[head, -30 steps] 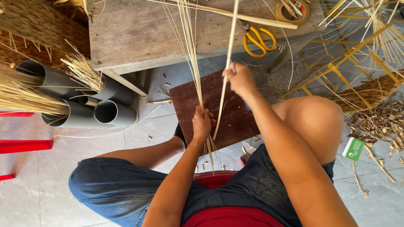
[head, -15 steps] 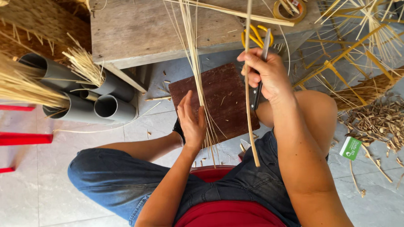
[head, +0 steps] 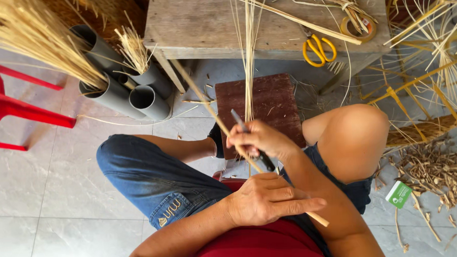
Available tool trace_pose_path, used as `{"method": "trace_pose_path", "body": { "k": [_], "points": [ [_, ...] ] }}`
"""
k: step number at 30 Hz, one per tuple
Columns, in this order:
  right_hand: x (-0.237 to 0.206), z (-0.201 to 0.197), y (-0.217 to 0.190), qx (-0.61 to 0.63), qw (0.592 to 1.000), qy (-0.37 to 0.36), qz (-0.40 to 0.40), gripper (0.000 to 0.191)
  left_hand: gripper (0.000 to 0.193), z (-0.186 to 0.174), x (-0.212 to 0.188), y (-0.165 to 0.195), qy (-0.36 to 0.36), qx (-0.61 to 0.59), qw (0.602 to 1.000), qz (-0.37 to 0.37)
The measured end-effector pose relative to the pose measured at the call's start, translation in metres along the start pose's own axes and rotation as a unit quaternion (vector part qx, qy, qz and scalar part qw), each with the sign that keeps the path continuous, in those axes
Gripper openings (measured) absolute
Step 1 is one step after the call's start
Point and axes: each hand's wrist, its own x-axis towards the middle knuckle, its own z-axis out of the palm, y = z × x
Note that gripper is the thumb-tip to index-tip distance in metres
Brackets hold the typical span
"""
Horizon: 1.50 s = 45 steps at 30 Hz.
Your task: The person sits on the floor with a small board on their lap and uses a knife to split and trim thin bamboo strips, drawing each strip through the blade to shave it, then setting finished strips aside and taking the next one.
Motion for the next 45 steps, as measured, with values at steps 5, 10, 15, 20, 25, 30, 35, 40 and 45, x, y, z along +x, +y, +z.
{"method": "trace_pose_path", "body": {
  "k": [5, 10, 15, 20, 25, 30, 35, 40, 45],
  "points": [
    [-0.009, 0.022, 0.055, 0.015, 1.000, -0.009, -0.020, 0.027, 0.037, -0.007, 0.006, 0.000, 0.129, -0.075, 0.988, -0.045],
    [-0.029, 0.014, 0.065, -0.218, 0.921, 0.070, -0.314, 0.035, 0.021, -0.031, 0.011, -0.002, 0.281, -0.205, 0.931, -0.113],
    [-0.080, 0.038, 0.013, -0.097, 0.945, 0.278, -0.140, 0.048, 0.022, -0.047, 0.012, 0.005, 0.291, -0.328, 0.867, -0.239],
    [-0.126, 0.098, -0.042, -0.038, 0.936, 0.175, -0.303, 0.052, 0.022, -0.061, 0.010, 0.004, 0.338, -0.053, 0.924, -0.170],
    [-0.136, 0.126, -0.062, 0.051, 0.955, 0.144, -0.253, 0.051, 0.021, -0.065, 0.007, 0.009, 0.336, -0.027, 0.926, -0.170],
    [-0.132, 0.129, -0.061, 0.064, 0.962, 0.124, -0.233, 0.048, 0.019, -0.066, 0.004, 0.011, 0.335, -0.013, 0.930, -0.150],
    [-0.129, 0.130, -0.059, 0.053, 0.961, 0.128, -0.241, 0.046, 0.018, -0.064, 0.003, 0.012, 0.338, -0.020, 0.929, -0.151],
    [-0.129, 0.130, -0.058, 0.057, 0.960, 0.135, -0.237, 0.045, 0.019, -0.064, 0.002, 0.012, 0.338, -0.031, 0.930, -0.145],
    [-0.129, 0.131, -0.058, 0.065, 0.960, 0.137, -0.237, 0.044, 0.019, -0.066, 0.002, 0.012, 0.328, -0.032, 0.933, -0.146]
  ]
}}
